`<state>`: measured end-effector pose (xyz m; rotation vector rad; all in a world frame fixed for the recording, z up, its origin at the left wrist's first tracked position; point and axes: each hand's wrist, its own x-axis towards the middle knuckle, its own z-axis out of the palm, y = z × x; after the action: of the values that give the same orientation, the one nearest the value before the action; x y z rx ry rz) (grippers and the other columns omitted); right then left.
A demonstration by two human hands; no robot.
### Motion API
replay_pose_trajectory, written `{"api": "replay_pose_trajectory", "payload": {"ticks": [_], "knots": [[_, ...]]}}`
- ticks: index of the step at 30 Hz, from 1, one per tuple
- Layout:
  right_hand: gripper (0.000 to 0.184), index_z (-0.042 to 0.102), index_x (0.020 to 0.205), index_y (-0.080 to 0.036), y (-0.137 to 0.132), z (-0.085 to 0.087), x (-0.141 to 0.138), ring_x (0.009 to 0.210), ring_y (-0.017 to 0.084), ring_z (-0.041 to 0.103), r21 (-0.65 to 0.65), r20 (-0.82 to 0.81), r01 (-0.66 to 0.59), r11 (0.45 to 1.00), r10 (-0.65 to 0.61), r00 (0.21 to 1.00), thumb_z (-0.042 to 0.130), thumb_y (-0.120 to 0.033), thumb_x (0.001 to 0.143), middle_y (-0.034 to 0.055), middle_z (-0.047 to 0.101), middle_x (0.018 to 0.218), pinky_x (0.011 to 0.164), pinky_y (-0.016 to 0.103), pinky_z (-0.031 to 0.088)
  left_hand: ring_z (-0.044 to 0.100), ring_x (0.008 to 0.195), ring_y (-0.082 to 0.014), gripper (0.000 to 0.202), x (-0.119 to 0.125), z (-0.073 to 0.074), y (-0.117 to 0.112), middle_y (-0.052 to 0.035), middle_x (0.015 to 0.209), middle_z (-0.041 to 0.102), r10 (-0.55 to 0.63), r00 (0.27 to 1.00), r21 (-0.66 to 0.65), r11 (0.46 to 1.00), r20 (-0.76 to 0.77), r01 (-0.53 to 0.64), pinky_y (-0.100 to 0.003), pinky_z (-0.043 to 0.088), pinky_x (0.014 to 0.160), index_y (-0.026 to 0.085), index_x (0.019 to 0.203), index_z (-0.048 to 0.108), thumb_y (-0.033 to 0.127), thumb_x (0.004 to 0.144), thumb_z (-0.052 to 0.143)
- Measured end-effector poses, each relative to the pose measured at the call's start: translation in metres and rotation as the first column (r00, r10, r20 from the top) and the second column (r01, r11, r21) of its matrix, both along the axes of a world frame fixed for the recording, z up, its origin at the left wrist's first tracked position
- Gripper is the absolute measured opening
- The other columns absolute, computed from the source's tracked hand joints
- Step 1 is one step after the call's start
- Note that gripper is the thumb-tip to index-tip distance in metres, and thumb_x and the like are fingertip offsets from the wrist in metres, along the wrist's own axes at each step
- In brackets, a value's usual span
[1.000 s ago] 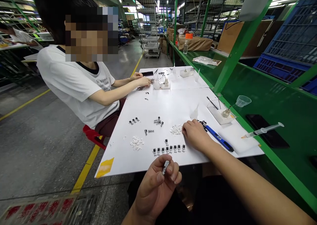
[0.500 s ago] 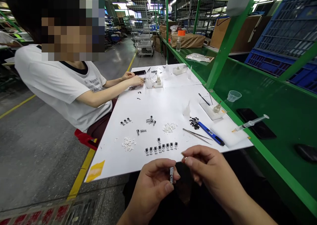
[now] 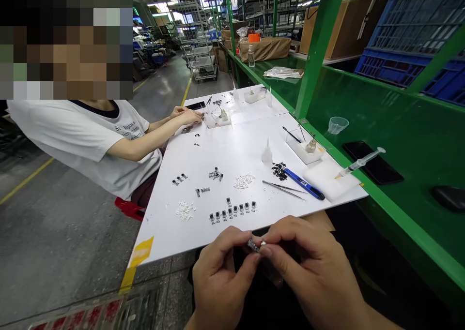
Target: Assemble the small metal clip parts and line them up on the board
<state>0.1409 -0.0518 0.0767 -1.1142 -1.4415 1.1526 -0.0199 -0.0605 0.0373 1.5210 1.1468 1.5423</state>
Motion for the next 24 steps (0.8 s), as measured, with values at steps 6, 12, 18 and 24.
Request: {"api": "replay_pose_trajectory", "payload": {"ticks": [6,12,18,24], "knots": [[0.027,0.078,0.097,-0.030,0.0007,0.0035,0.0009,0.077,0.014,0.073,0.195,0.039,-0.008,0.981,0.001,0.999,0.064,-0.009,0.087,-0.0006,0.077,0.087,0.070,0.024,0.059,0.068,0.076,-0.0143,0.035,0.0028,0.0033,0.0018,0.0015,0.083,0.073,0.033,0.999,0.113,0.993,-0.012,-0.031,-0.025,0.059,0.069,0.028,0.102,0.072,0.004,0.077,0.073],[0.020,0.073,0.085,-0.027,0.0009,0.0050,-0.0034,0.072,0.015,0.070,0.157,0.110,0.065,0.986,-0.083,0.990,0.062,-0.010,0.085,-0.0014,0.075,0.078,0.064,0.024,0.057,0.066,0.073,-0.0165,0.037,0.0022,-0.0004,0.0001,-0.0003,0.083,0.072,0.203,0.954,0.250,0.957,-0.219,-0.146,-0.030,0.056,0.064,0.025,0.108,0.072,0.004,0.077,0.073],[0.015,0.069,0.078,-0.025,0.0007,0.0045,-0.0066,0.066,0.015,0.067,0.136,0.156,0.079,0.988,-0.100,0.983,0.063,-0.011,0.082,-0.0010,0.072,0.073,0.059,0.024,0.054,0.066,0.076,-0.0156,0.044,0.0032,-0.0032,-0.0010,0.0008,0.083,0.071,0.244,0.923,0.358,0.925,-0.297,-0.129,-0.028,0.054,0.065,0.022,0.112,0.070,-0.002,0.075,0.073],[0.016,0.068,0.076,-0.024,-0.0005,0.0056,-0.0082,0.061,0.015,0.066,0.242,0.193,0.116,0.963,-0.165,0.967,0.063,-0.009,0.079,-0.0008,0.072,0.070,0.055,0.025,0.053,0.065,0.071,-0.0159,0.046,0.0072,-0.0002,-0.0017,0.0012,0.078,0.070,0.288,0.901,0.388,0.909,-0.325,-0.151,-0.029,0.053,0.058,0.023,0.112,0.070,-0.003,0.074,0.074]]}}
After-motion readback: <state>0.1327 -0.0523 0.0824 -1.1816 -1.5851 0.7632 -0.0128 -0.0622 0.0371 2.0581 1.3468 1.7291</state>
